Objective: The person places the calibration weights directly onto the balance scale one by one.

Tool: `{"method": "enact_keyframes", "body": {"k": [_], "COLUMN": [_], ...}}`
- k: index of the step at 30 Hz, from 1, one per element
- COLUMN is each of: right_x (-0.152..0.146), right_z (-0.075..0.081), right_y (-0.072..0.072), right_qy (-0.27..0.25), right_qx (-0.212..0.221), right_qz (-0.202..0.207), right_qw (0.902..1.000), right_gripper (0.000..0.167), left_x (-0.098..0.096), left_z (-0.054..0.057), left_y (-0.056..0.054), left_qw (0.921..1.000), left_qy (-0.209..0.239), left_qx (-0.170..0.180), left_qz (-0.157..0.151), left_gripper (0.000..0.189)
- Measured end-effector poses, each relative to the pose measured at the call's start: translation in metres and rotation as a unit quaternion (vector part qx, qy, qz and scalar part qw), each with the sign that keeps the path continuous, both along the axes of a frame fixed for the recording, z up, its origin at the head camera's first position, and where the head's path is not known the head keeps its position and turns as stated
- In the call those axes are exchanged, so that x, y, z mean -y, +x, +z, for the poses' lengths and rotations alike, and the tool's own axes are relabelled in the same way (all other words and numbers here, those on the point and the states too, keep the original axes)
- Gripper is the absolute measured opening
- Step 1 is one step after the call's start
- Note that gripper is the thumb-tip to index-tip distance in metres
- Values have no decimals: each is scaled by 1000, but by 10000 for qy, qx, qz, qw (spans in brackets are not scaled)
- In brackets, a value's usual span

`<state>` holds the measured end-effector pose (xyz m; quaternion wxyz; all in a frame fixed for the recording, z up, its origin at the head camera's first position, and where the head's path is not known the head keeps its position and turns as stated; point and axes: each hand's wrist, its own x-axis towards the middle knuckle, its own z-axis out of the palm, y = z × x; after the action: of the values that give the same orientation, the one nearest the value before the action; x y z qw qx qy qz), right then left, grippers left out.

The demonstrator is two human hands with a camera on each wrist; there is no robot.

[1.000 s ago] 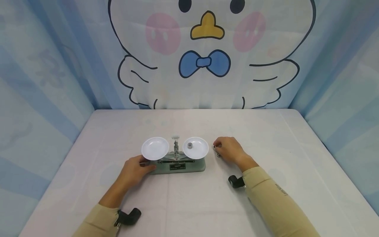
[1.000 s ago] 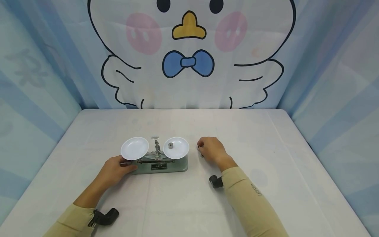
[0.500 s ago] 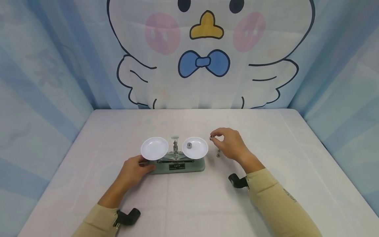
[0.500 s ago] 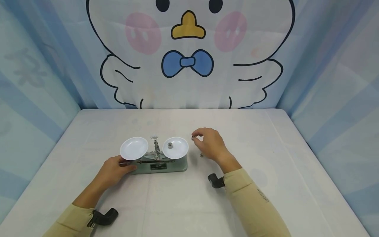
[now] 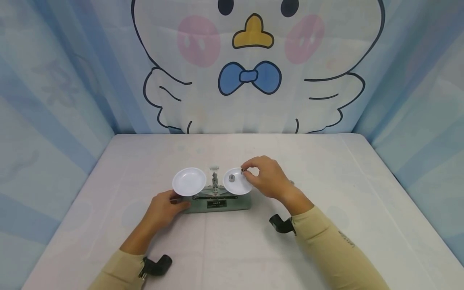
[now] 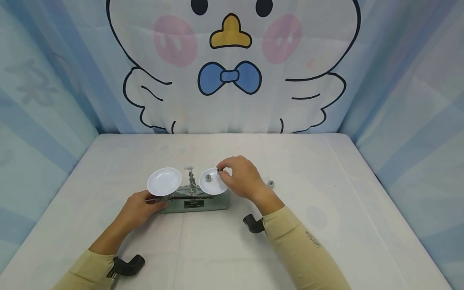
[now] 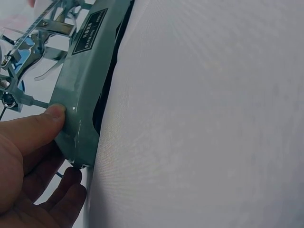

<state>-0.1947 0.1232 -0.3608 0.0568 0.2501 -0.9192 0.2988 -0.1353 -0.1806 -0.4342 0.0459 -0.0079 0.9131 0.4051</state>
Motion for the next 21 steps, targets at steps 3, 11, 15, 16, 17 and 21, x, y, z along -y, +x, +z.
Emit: {"method": "enact_keyframes", "body": {"k": [3,11,15,16,17,21], "right_x": [4,9,9,9,9,11], "right_z": [-2,-6,-8,-8,-9,-10], "right_y": [-1,-2,-4,-4,-5,-5], "right_qy": [49,20,28,28,38,54], "right_qx": [85,47,-3,3,-2,4], "right_qz": [34,162,214,220,228,223], "right_qw": [9999,9999,9998,9998,9997,9997], "right_gripper": [18,17,17,17,17,17], "left_x": [0,0,1,1,1,1], "left_z": [0,-2,-2,-2,-1,-1], "left_y": [0,0,0,0,0,0], "left_qw": [10000,10000,10000,10000,10000,10000], "left_qy": [8,-25,-39,-39,-38,-45], "left_qx": [-9,-44,-73,-76,-78,-78], "left_qz": [12,-16,-39,-44,-44,-37], "left_gripper": [47,47,47,47,47,47]}}
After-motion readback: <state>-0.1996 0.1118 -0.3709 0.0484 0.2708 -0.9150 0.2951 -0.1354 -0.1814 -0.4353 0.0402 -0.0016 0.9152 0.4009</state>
